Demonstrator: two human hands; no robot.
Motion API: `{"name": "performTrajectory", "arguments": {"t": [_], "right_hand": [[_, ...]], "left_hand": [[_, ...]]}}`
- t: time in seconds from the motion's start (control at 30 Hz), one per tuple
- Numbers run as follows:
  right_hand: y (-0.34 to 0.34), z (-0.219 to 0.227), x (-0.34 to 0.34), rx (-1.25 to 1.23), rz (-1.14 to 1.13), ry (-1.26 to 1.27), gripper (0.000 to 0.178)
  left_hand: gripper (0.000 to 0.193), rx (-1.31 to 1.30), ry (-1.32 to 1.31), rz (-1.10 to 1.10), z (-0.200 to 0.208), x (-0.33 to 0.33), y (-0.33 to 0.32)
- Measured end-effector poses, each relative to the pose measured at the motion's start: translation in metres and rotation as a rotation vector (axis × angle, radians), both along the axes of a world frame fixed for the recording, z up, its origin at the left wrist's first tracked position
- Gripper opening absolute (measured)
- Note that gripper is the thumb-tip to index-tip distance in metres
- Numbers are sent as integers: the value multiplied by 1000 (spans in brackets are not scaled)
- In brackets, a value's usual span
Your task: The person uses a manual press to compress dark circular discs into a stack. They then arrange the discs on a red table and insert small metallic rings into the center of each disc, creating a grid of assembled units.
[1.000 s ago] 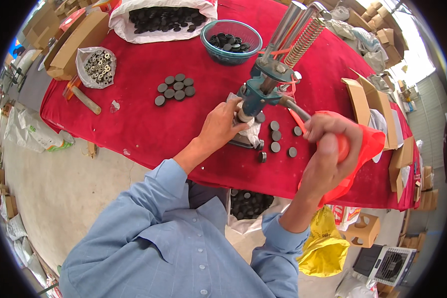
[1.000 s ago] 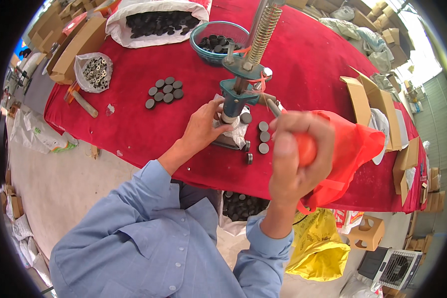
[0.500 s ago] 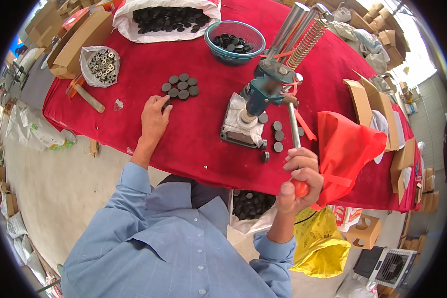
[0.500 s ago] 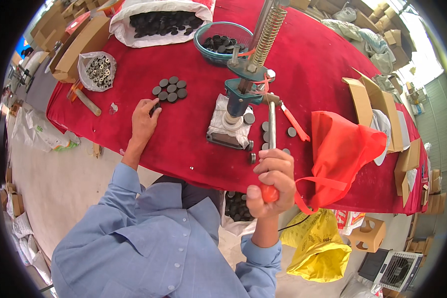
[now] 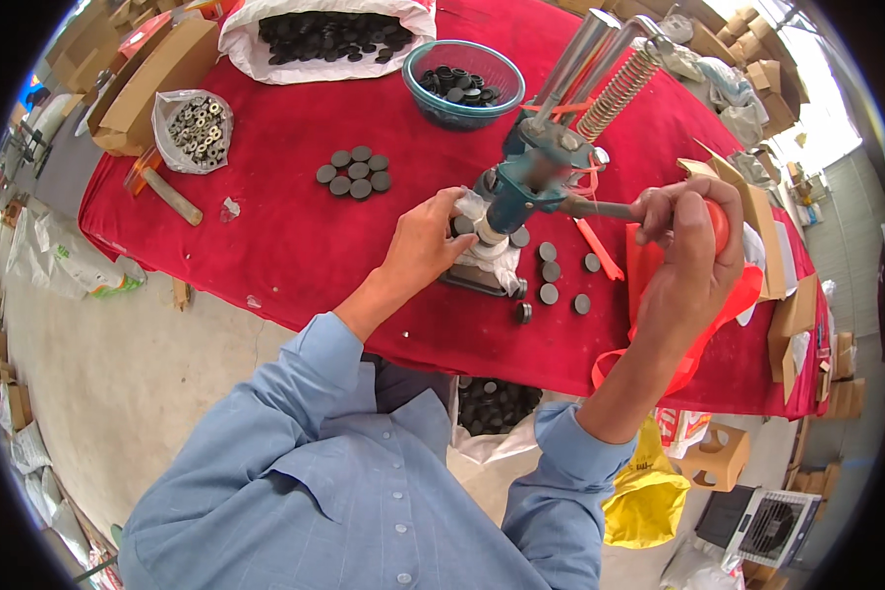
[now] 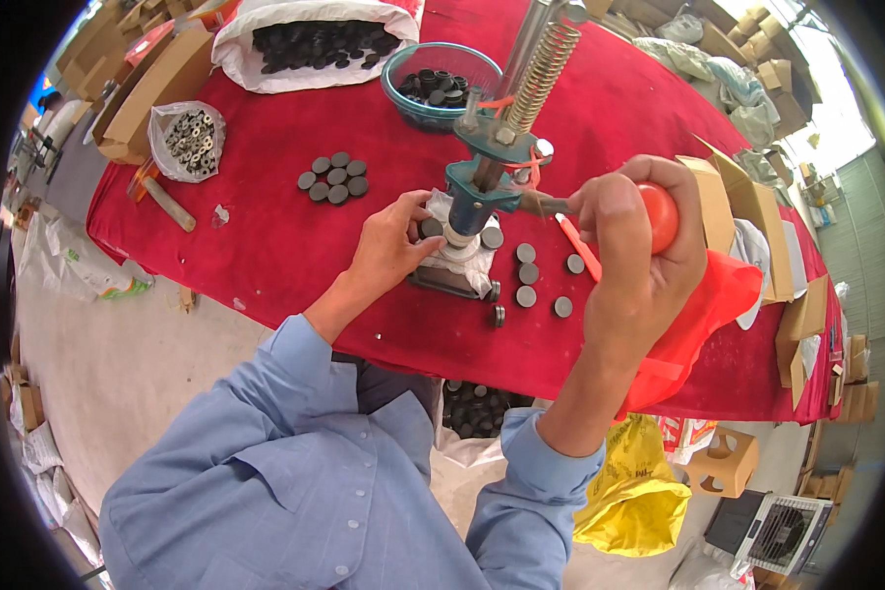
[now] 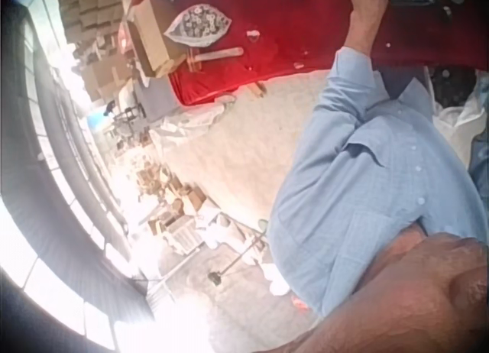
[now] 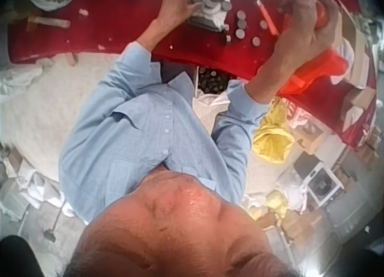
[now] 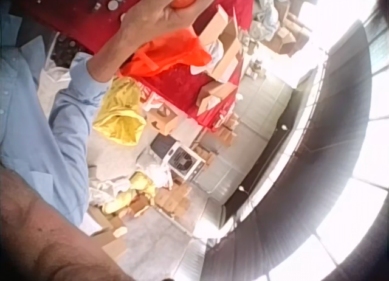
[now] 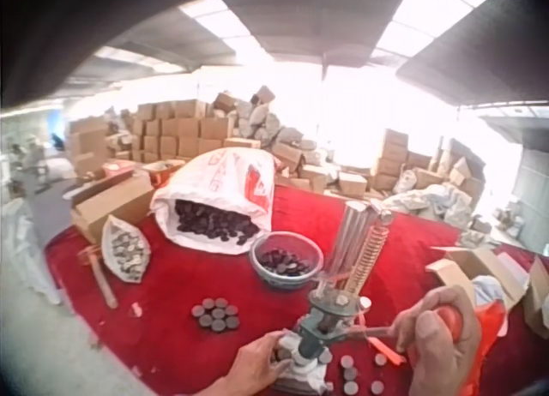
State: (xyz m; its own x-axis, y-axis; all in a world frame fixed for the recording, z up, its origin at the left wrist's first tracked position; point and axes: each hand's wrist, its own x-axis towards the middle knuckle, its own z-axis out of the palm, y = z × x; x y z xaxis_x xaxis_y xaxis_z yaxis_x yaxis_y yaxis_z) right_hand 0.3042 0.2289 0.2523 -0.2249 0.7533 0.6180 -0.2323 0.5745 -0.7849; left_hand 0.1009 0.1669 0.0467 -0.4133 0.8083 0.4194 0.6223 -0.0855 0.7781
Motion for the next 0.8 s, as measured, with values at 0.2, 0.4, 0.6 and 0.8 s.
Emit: {"name": "performTrajectory", "arguments": {"t": [0.2, 0.4, 0.6, 0.8], "right_hand": [[1, -1, 0, -4, 12, 4, 14], [-1, 0, -3, 8, 37, 22, 14], [-12, -29, 7, 129, 11, 55, 19], [-58, -129, 37, 368, -16, -3, 31]], "left_hand": [[68, 29, -112, -66, -5, 7, -1], [71, 74, -53, -80, -16, 22, 17], [56, 105, -43, -49, -15, 11, 1], [32, -69, 441, 322, -33, -79, -29]]}}
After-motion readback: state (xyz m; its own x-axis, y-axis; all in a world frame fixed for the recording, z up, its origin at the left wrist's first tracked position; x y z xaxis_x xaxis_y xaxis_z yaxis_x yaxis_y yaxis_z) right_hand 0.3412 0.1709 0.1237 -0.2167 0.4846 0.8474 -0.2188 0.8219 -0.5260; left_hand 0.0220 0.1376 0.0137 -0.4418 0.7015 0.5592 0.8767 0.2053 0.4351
